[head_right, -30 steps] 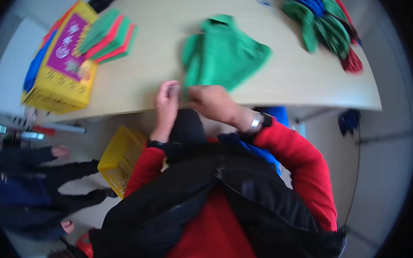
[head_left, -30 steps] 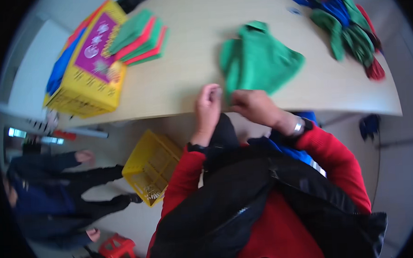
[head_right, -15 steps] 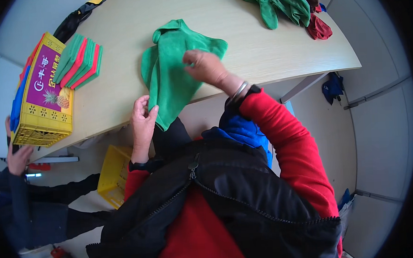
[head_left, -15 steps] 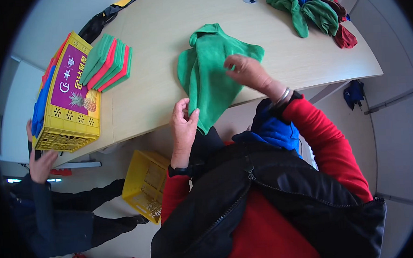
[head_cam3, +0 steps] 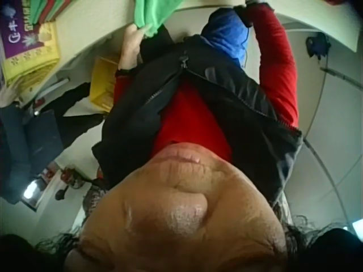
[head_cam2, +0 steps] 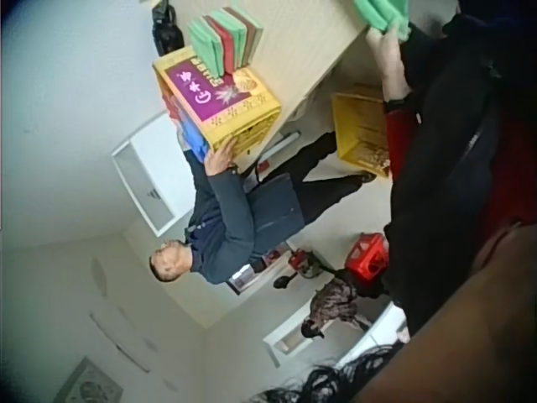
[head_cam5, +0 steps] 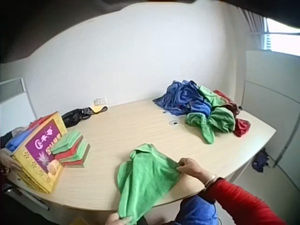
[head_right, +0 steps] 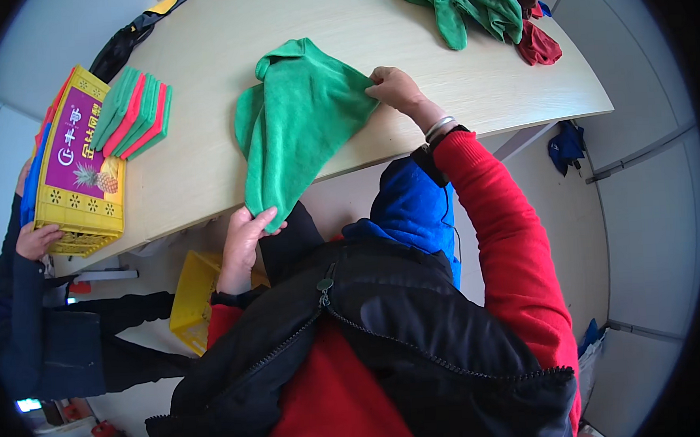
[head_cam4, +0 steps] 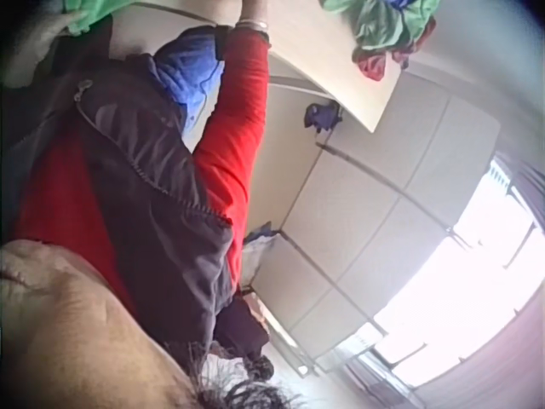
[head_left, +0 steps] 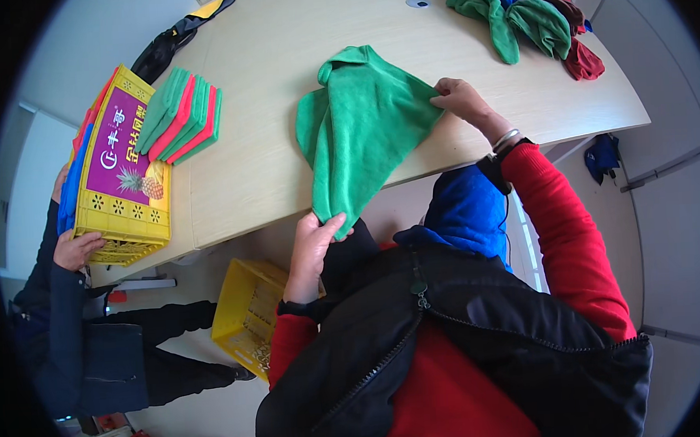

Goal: Fold green cloths into small squares on a table.

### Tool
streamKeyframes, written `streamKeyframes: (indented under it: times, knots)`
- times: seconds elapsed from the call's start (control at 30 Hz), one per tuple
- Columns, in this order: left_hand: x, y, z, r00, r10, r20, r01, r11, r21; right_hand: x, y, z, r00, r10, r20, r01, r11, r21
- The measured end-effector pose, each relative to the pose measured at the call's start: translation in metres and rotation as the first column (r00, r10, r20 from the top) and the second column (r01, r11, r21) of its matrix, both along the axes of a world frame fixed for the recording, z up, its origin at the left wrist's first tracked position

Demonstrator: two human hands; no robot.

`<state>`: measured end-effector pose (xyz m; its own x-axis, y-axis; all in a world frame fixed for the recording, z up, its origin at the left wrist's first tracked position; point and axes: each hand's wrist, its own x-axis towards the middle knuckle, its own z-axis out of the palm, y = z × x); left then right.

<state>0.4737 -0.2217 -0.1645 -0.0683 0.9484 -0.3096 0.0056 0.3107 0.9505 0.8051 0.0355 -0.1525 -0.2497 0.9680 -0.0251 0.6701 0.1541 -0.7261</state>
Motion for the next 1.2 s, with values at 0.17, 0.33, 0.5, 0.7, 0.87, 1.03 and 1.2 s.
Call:
streamKeyframes:
  times: [0.17,0.33,0.5,0.7,0.87,1.03,1.2]
  knots:
    - [-0.008,0.004,0.074,0.93,0.09,0.357,-0.154,0.976,0.155,0.025,-0.024,0.057,0.758,0.064,-0.649,-0.282,0.93,-0.237]
    - [-0.065,0.036,0.146,0.88,0.038,0.473,-0.247,0.888,0.388,0.024,-0.028,0.154,0.582,0.138,-0.801,-0.308,0.95,-0.061]
    - [-0.068,0.075,0.177,0.838,-0.128,0.531,-0.162,0.87,0.466,0.028,0.004,0.183,0.229,0.599,-0.767,-0.664,0.672,0.327]
    - [-0.102,0.121,0.157,0.856,0.066,0.512,-0.24,0.929,0.281,-0.003,-0.003,0.181,0.832,0.025,-0.555,-0.113,0.986,-0.124]
    - [-0.125,0.149,0.213,0.885,-0.057,0.461,-0.177,0.876,0.448,-0.021,0.015,0.268,0.764,0.084,-0.64,-0.069,0.996,0.049]
    - [-0.148,0.121,0.184,0.891,-0.059,0.45,-0.168,0.878,0.448,-0.048,-0.071,0.254,0.741,0.424,-0.521,-0.16,0.865,0.476]
    - [-0.129,0.046,0.053,0.931,0.097,0.351,-0.178,0.963,0.205,-0.002,-0.069,0.109,0.963,0.144,-0.228,-0.172,0.979,-0.111]
